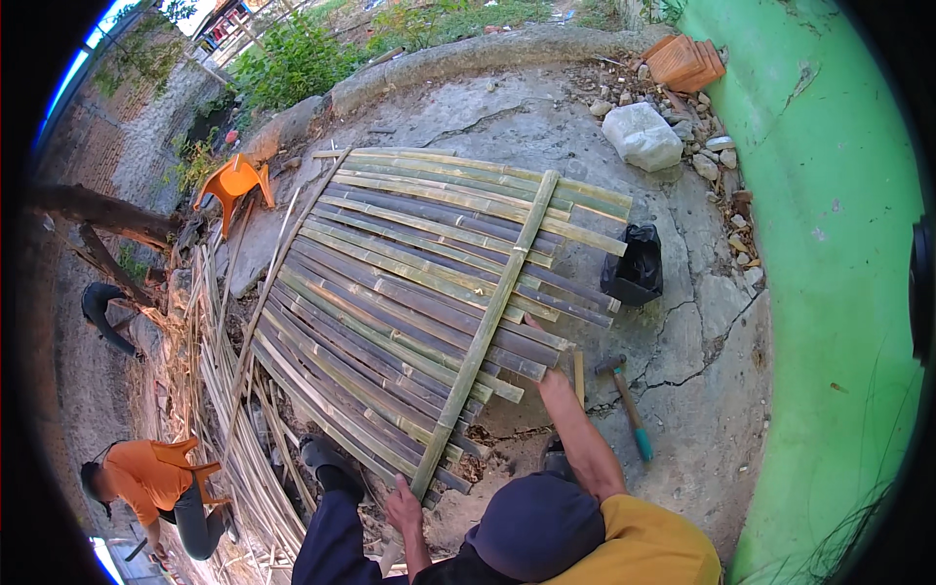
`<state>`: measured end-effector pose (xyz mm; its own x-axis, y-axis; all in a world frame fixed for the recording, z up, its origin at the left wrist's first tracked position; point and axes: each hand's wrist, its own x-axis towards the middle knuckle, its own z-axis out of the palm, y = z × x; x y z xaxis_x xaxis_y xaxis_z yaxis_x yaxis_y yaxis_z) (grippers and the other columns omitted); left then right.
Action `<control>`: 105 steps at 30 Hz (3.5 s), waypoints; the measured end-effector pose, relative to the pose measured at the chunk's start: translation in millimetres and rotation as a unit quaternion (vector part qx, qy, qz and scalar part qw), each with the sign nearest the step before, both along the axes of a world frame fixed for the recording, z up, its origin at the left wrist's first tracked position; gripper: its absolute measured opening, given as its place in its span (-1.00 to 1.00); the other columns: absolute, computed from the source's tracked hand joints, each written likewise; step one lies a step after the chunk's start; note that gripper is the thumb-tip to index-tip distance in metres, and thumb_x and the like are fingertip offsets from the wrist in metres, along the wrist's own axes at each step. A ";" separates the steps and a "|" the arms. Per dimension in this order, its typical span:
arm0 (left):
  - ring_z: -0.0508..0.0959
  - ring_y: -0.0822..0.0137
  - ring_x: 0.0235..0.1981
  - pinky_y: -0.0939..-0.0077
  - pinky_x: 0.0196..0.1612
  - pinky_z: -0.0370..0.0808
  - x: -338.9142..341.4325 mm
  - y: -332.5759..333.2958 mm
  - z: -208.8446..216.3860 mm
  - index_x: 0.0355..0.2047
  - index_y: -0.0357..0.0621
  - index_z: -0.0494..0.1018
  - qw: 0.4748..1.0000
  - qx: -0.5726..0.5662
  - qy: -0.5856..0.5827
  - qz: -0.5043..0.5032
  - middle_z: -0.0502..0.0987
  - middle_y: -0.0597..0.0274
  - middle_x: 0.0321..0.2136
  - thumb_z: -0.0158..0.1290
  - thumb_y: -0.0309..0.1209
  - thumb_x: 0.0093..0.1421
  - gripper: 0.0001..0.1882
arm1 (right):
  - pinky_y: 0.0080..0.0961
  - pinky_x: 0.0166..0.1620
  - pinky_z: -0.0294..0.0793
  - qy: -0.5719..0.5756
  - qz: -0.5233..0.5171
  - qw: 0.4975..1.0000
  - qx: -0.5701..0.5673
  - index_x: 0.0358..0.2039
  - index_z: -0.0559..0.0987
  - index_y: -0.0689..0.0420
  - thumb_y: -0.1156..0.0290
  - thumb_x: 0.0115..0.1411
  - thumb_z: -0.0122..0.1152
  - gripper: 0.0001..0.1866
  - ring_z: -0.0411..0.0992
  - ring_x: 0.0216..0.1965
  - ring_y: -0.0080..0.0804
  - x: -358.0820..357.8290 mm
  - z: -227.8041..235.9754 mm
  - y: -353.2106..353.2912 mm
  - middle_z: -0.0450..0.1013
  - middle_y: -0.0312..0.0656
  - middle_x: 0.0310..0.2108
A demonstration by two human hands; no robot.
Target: The person constructs a bamboo structure on the ground, placing cross-strips and securing them with small nails using a hammer. They handle the hammer and nails repeatedly to fix the slats in place and then lift the completed segment at the end.
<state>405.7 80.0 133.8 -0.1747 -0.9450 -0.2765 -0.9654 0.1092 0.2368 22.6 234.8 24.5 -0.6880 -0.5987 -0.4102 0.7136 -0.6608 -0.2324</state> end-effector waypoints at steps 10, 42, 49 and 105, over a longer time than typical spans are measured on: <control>0.61 -0.36 -0.28 -0.22 -0.14 0.41 0.4 -0.2 -10.3 -0.40 -0.38 0.65 1.000 -0.011 -0.014 0.002 0.60 -0.34 -0.46 -0.20 0.30 0.40 -0.13 | -0.21 0.09 0.66 -0.016 -0.009 0.999 -0.050 0.11 0.61 0.06 0.03 0.42 0.19 -0.57 0.62 -0.03 -0.24 2.4 -28.7 -3.2 0.65 -0.15 -0.01; 0.61 -0.36 -0.30 -0.22 -0.20 0.41 -41.0 26.7 -38.5 -0.33 -0.34 0.68 0.998 0.026 0.014 -0.052 0.62 -0.31 -0.45 -0.18 0.27 0.41 -0.18 | -0.08 0.11 0.67 0.490 -0.069 0.747 0.443 0.22 0.52 0.09 0.18 0.51 -0.01 -0.60 0.60 0.04 -0.10 21.3 -256.4 95.8 0.59 -0.07 0.10; 0.60 -0.36 -0.34 -0.21 -0.23 0.40 -2.2 1.2 -25.5 -0.37 -0.40 0.67 0.999 -0.019 -0.036 0.002 0.60 -0.35 -0.46 -0.20 0.28 0.42 -0.13 | -0.02 0.53 0.06 -0.279 0.092 0.955 -0.034 0.39 0.31 0.20 0.02 0.56 -0.24 -0.39 0.18 0.46 0.07 131.2 -24.1 77.8 0.25 0.16 0.42; 0.59 -0.32 -0.31 -0.21 -0.24 0.47 -12.3 56.8 -142.1 -0.34 -0.15 0.42 0.979 -0.005 0.132 -0.155 0.59 -0.25 -0.42 -0.17 -0.01 0.51 -0.52 | -0.48 -0.26 0.58 0.561 -0.106 0.541 0.618 -0.07 0.71 0.10 0.58 0.24 0.34 -0.75 0.63 -0.39 -0.48 -176.4 54.3 142.7 0.66 -0.20 -0.42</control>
